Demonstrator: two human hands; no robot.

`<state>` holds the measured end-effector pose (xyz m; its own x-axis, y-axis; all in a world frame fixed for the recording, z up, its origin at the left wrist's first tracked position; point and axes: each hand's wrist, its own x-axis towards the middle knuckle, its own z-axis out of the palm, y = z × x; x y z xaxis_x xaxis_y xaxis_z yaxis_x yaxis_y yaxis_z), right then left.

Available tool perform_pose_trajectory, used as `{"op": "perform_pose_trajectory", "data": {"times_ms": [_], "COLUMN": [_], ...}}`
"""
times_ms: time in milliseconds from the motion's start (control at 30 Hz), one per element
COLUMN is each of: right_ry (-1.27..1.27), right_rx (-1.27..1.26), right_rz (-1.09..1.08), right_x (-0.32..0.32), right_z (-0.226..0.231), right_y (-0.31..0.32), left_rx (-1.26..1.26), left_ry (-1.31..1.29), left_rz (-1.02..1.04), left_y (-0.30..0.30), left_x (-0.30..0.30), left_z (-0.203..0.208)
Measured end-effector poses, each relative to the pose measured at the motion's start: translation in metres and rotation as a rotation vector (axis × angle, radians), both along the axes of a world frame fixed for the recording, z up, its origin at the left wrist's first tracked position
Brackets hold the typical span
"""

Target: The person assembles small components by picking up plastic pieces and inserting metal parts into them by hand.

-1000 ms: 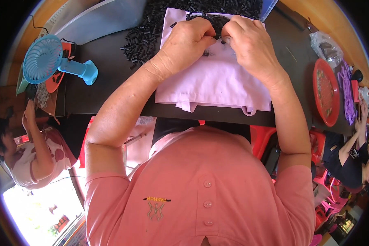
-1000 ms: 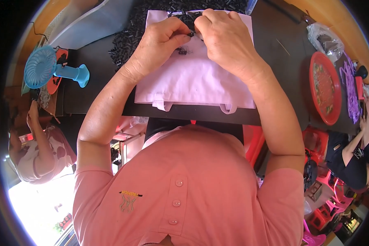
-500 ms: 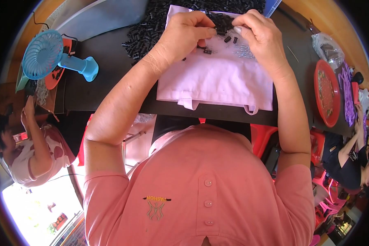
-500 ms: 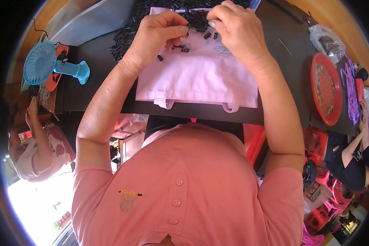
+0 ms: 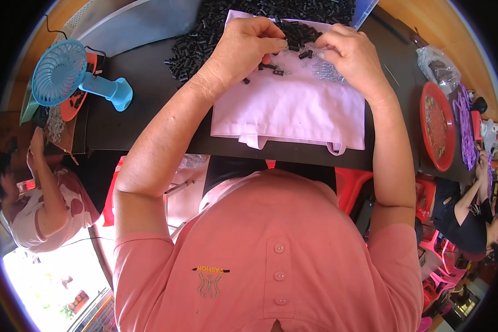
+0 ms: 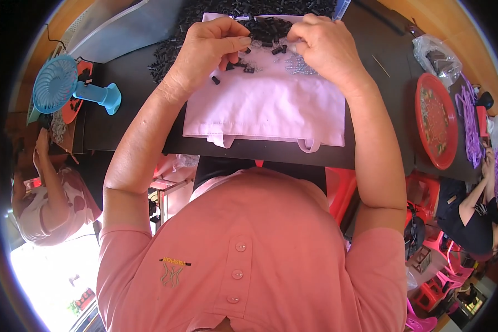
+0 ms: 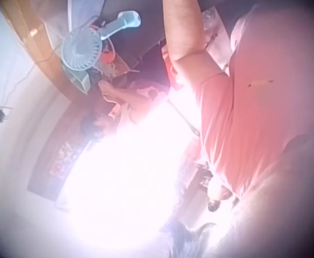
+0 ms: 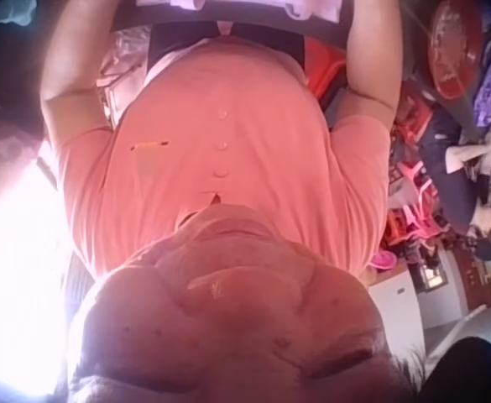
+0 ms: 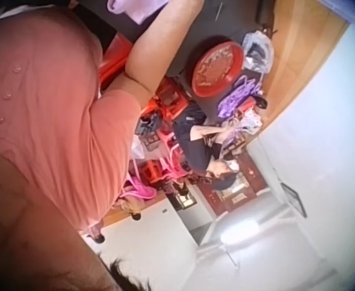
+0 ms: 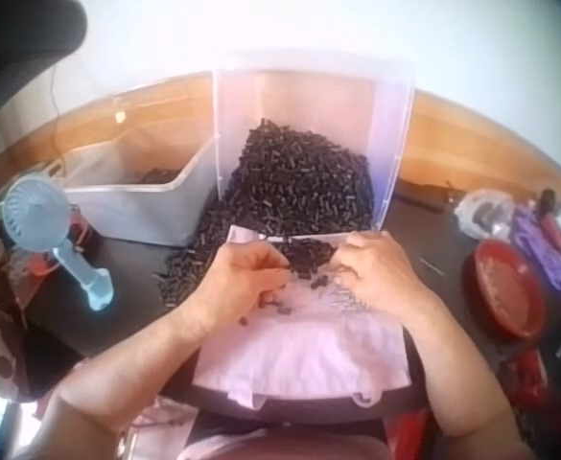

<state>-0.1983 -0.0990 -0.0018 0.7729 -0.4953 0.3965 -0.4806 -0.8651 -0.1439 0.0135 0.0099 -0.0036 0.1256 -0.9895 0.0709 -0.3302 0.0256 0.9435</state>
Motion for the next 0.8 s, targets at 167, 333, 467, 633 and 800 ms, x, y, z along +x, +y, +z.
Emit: {"op": "perform_pose_trajectory", "data": {"times_ms": [167, 333, 467, 633, 800], "right_ry": [0.079, 0.049, -0.005, 0.031, 0.027], "right_rx": [-0.131, -0.169, -0.231, -0.119, -0.144], "right_rz": [0.011, 0.018, 0.062, -0.001, -0.003], "right_x": [0.006, 0.007, 0.013, 0.014, 0.013], "right_z": [-0.009, -0.011, -0.018, -0.008, -0.013], "right_y": [0.005, 0.006, 0.005, 0.014, 0.011], "left_rx": [0.001, 0.003, 0.005, -0.027, -0.005], "left_ry": [-0.005, 0.025, -0.001, 0.060, 0.010], "left_rz": [0.008, 0.000, 0.006, -0.016, -0.017], "left_y": [0.000, -0.002, -0.001, 0.000, 0.000], "left_x": [-0.003, -0.004, -0.004, -0.004, -0.006], "left_z": [-0.005, -0.004, -0.004, -0.005, -0.002]}}
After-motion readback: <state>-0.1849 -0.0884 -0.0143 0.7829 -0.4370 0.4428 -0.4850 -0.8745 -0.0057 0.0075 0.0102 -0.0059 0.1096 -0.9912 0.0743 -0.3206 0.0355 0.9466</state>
